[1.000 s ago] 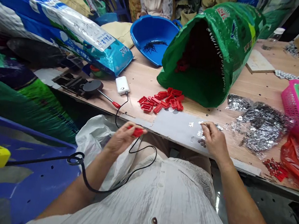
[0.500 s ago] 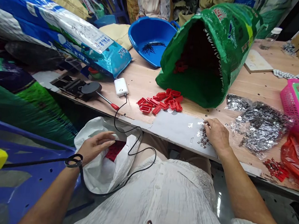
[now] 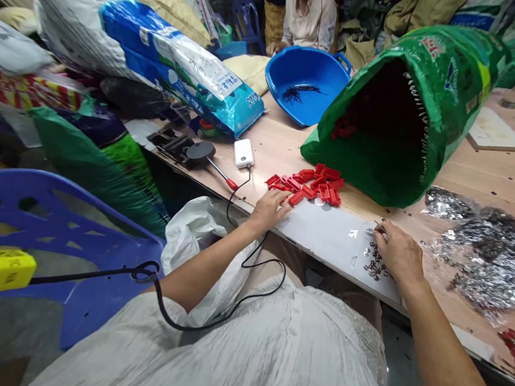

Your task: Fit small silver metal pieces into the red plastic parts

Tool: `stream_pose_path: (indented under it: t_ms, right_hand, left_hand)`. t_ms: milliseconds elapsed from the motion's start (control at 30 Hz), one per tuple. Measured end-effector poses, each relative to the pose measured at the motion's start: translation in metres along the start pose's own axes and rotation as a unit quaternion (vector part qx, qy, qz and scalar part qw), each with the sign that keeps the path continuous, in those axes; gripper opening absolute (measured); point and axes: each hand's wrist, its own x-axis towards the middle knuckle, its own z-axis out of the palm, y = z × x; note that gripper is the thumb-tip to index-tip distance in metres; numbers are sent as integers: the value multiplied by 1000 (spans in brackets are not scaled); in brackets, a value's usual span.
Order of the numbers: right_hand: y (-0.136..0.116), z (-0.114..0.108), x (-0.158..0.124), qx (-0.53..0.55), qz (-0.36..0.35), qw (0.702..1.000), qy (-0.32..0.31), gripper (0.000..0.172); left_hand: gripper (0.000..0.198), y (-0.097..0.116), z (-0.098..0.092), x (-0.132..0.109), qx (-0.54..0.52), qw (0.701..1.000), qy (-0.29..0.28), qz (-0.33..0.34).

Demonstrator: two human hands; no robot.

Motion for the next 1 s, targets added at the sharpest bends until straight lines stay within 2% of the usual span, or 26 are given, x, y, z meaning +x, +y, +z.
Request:
stream_pose_path:
  t_ms: [167, 333, 433, 500, 567, 633, 700, 800, 867, 933, 1000]
  right_hand:
    - [-2, 1, -10, 46, -18, 998, 24, 25]
    - [-7, -4, -19, 117, -37, 992, 34, 21]
    - [-10, -7, -23, 158, -49, 986, 34, 20]
    - [-13, -9, -25, 181, -56, 981, 40, 21]
    - [-17, -11, -26, 202, -65, 976, 43, 22]
    - [-24, -12, -28, 220, -73, 972, 41, 24]
    - [-33, -13, -30, 233, -81, 968, 37, 25]
    - [-47, -14, -34, 255, -101, 961, 34, 23]
    - [-54, -14, -36, 273, -117, 955, 27, 22]
    - [-60, -15, -39, 289, -124, 949, 19, 22]
    - [-65, -16, -41, 304, -122, 945, 14, 22]
  left_hand:
    - [28, 14, 18, 23, 115, 993, -15, -8]
    - [13, 18, 18, 27, 122, 992, -1, -29]
    - [13, 20, 13, 22, 56, 998, 31, -16]
    - [13, 22, 9, 17, -39, 998, 34, -30]
    - [14, 25, 6, 10, -164, 984, 21, -64]
    - [18, 31, 2, 2, -288, 953, 10, -94]
    - [25, 38, -1, -5, -407, 907, 11, -104]
    - [40, 51, -7, -14, -573, 809, 7, -128]
    - [48, 58, -12, -18, -636, 755, -4, -160]
    - [48, 63, -15, -21, -661, 728, -17, -185]
    - [46, 67, -15, -24, -671, 717, -23, -186]
